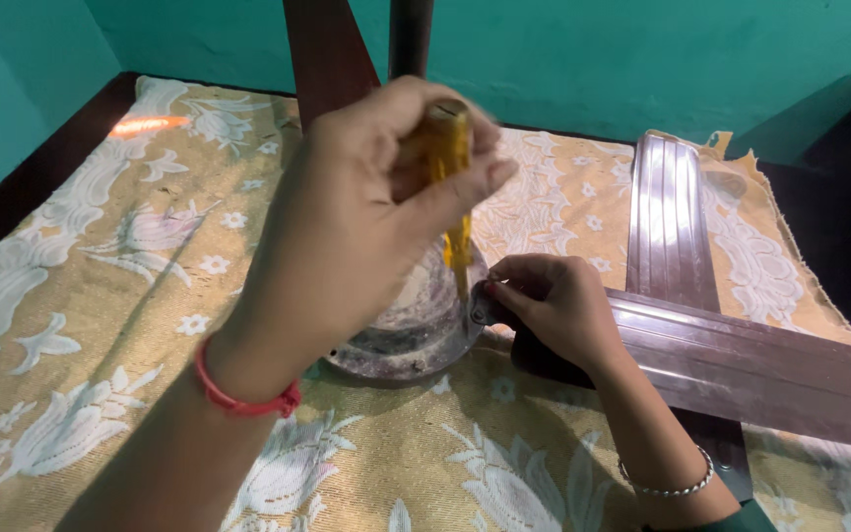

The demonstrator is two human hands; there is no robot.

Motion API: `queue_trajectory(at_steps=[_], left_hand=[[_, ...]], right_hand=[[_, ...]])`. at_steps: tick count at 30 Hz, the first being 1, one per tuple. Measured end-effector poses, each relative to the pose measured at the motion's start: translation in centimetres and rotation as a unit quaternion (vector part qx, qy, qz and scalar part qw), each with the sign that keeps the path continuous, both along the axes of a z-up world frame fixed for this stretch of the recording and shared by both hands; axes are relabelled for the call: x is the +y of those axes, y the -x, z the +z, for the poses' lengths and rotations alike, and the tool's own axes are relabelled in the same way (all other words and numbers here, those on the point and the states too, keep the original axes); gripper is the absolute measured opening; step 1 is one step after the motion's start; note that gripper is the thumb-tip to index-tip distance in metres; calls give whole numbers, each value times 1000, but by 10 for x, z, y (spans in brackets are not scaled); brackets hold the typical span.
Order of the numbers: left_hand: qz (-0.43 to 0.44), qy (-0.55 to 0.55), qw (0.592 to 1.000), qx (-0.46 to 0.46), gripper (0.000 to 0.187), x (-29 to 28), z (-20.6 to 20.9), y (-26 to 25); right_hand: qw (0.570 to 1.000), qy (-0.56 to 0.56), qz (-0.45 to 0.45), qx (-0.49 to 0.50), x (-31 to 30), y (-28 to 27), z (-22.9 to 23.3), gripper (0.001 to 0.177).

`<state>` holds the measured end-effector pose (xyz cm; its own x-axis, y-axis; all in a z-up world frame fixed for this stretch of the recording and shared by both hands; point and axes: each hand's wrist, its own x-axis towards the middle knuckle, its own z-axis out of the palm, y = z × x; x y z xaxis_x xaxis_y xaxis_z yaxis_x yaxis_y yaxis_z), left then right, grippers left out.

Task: The person uses a screwdriver to tighten screws that attach a ceiling fan blade to the fan motor housing. The person repeatedly adjusts the blade and turns the screwdriver to secure the blade in place.

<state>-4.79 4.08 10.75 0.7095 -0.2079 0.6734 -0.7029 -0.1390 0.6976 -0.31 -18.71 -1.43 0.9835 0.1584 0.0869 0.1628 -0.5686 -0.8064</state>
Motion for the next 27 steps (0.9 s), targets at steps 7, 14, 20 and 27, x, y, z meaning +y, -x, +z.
queue_trajectory(at_steps=[7,14,20,27], left_hand=[[135,59,987,-60,26,-3,-33,2],[106,131,982,-90,30,-6,-59,-2],[111,166,977,-69,29,-9,-65,-4],[120,166,976,-78,29,-10,-63,-2]], right_hand=[[1000,0,7,8,1,0,1,15],[1000,-18,6,17,0,-2,-2,17],[1000,15,-12,10,-2,-2,-3,18],[1000,-14,-6,4,-1,-2,-3,17]])
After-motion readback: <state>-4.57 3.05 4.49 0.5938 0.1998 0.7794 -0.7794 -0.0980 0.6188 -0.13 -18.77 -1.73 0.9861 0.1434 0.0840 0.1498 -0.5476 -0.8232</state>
